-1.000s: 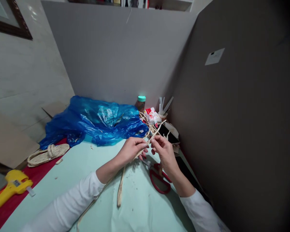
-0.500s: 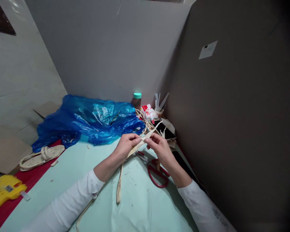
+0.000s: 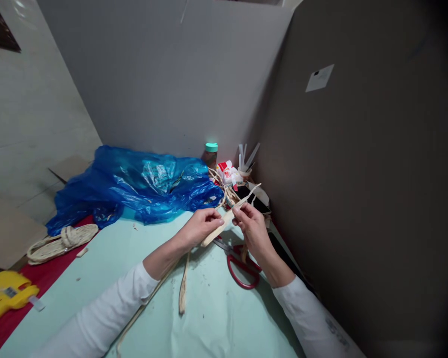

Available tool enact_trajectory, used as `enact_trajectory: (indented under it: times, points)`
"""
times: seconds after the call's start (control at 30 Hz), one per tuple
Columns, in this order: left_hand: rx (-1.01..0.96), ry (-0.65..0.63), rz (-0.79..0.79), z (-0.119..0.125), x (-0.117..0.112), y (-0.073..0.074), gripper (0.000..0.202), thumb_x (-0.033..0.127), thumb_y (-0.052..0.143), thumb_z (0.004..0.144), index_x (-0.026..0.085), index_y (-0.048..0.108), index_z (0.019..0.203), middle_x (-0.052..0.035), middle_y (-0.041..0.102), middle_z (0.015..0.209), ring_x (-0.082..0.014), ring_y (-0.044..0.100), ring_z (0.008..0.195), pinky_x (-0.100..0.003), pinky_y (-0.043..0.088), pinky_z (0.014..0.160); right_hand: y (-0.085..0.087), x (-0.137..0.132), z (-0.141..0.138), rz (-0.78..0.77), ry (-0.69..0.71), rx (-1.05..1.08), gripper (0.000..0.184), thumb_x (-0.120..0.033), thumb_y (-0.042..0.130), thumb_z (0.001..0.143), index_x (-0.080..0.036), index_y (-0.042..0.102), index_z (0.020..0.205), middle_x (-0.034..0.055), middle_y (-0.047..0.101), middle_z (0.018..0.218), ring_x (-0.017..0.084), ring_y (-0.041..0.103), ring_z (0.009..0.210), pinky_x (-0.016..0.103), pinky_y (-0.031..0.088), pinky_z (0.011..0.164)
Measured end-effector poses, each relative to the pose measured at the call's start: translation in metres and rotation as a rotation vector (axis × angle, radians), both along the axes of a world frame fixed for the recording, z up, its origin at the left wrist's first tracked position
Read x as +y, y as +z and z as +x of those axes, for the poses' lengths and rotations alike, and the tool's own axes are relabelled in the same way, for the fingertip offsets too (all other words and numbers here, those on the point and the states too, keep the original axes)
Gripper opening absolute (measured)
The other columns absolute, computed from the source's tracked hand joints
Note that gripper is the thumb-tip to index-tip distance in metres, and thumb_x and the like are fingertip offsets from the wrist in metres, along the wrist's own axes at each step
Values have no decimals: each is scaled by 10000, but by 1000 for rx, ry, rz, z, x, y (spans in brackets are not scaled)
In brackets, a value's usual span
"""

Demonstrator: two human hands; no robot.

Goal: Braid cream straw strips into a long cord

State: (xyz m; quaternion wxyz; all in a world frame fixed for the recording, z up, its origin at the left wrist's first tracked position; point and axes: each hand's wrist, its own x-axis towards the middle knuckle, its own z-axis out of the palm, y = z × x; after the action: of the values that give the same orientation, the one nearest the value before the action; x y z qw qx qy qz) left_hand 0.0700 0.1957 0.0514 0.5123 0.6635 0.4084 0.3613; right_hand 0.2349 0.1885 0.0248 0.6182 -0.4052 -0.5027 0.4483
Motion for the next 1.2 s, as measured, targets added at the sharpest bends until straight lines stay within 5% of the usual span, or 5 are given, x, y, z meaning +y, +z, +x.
enact_trajectory:
  times: [0.2, 0.37, 0.63, 0.8, 1.2]
  points:
    - [-6, 135, 218, 3, 4, -13, 167, 328, 524, 835, 166, 542, 796, 13, 546, 733, -130, 487, 682, -236, 369, 624, 9, -11, -14, -17, 212, -82, 220, -386, 622, 806, -187, 619, 901, 9, 570, 830, 126, 486, 712, 243, 416, 660]
    - [67, 181, 286, 5, 1, -12, 164, 280, 449, 869, 185, 500, 746, 16, 533, 721, -138, 493, 711, -244, 365, 678, 10, -11, -15, -24, 186, -129, 228, -398, 628, 784, -184, 616, 862, -2, 547, 756, 125, 460, 666, 248, 398, 627]
    - [81, 147, 277, 5, 1, -12, 211, 310, 427, 882, 184, 502, 730, 15, 531, 700, -134, 478, 678, -243, 360, 641, 1, -5, -9, -20, 224, -85, 173, -332, 624, 785, -188, 611, 879, -8, 546, 769, 124, 466, 671, 249, 388, 632]
    - [8, 49, 113, 4, 1, -10, 197, 358, 488, 844, 179, 530, 776, 50, 486, 560, -104, 434, 496, -222, 334, 509, -2, -2, -6, -60, 203, -54, 208, -378, 626, 782, -185, 593, 853, 1, 562, 778, 132, 499, 683, 256, 410, 647]
    - [29, 127, 123, -1, 6, -11, 182, 322, 573, 729, 149, 590, 674, 39, 500, 551, -80, 387, 475, -207, 319, 471, 5, -8, -12, 61, 89, -426, 196, -388, 588, 816, -196, 566, 781, -23, 533, 677, 124, 451, 595, 245, 369, 576]
